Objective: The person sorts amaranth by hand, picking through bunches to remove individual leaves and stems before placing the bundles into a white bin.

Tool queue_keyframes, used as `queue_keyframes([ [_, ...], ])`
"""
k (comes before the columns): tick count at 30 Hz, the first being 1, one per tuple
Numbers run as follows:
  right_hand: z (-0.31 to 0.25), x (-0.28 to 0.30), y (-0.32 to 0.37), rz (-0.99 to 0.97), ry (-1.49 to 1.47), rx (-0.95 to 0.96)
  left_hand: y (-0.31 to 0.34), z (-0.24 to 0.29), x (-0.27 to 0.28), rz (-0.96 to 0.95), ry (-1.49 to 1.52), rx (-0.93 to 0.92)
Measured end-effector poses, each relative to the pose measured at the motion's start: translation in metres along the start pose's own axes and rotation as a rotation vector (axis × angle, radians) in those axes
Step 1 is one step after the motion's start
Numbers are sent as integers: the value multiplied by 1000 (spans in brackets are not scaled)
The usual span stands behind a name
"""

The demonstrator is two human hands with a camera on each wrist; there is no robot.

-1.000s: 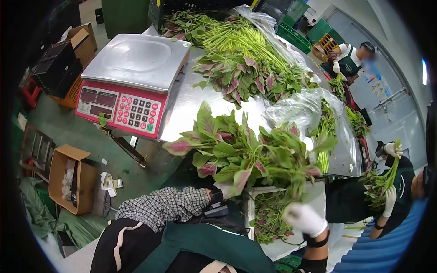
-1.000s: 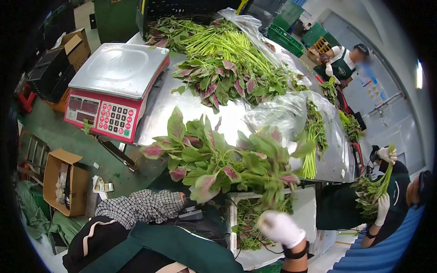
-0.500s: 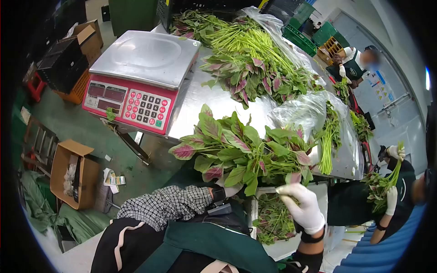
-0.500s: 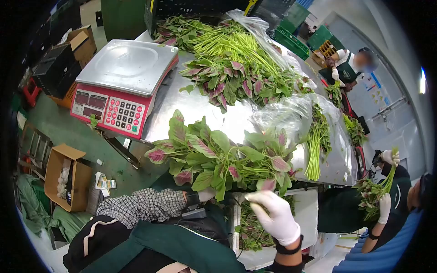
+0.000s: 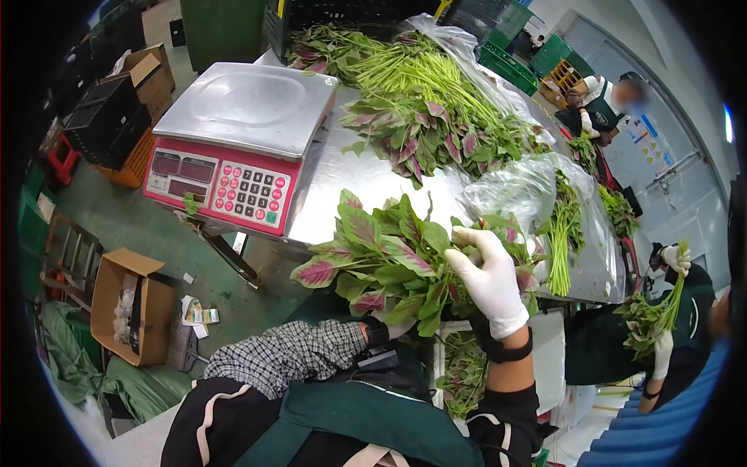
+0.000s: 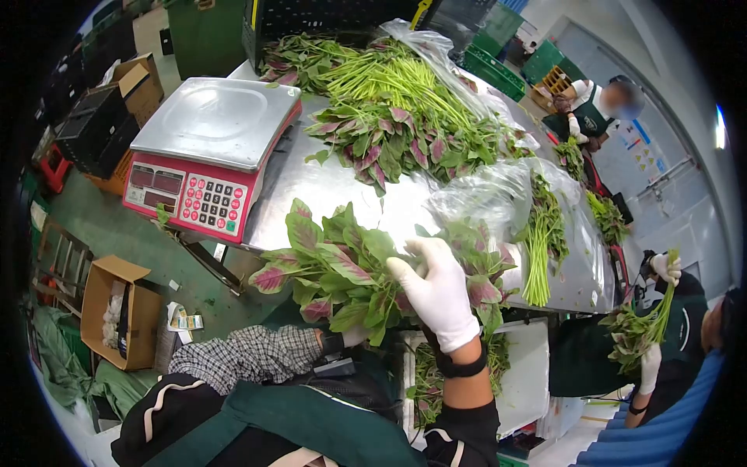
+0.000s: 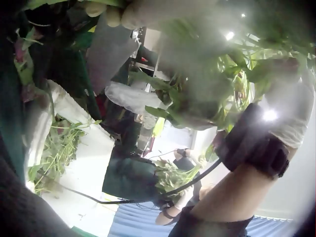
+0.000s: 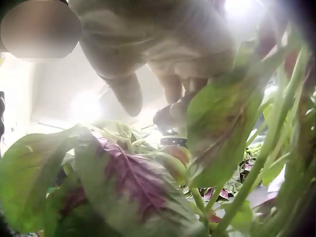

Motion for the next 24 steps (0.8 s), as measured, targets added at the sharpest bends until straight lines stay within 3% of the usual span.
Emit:
queue_keyframes([
  [1,6,-4,-4,-25,9,128,0,1,1,15,-8,-22],
  [4,27,-8,-5,8,-239,1,2,2,7,70,-64,-86],
  [6,28,-4,0,68,-552,-176,4,0,6,-4,-111,-35],
  [10,52,2,15,144,-727,-256,18,-23,-20,-644,-239,373],
  [11,54,3,18,160,-768,-256,23,-39,-30,-671,-176,474],
  [14,61,4,21,152,-782,-261,17,2,-4,-571,107,491],
  [17,58,5,27,104,-758,-260,21,-26,-26,-491,374,413],
  [20,40,5,34,76,-525,-126,22,-29,-28,-482,317,389],
  [21,12,10,35,81,-217,177,20,-28,-27,-500,226,385],
  [22,-10,9,39,10,-51,240,17,-27,-27,-504,188,368],
  [24,-23,-6,51,-319,-175,245,14,-26,-27,-499,165,318],
])
Point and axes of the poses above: each hand's wrist, its own y-axis away from the middle knuckle, its own x-axis out of the back of the hand, z = x × y, the point moved 7 cm from there along -y, towards the middle knuckle, and after that the axes turned 5 degrees about -y, right-handed, at the moved point
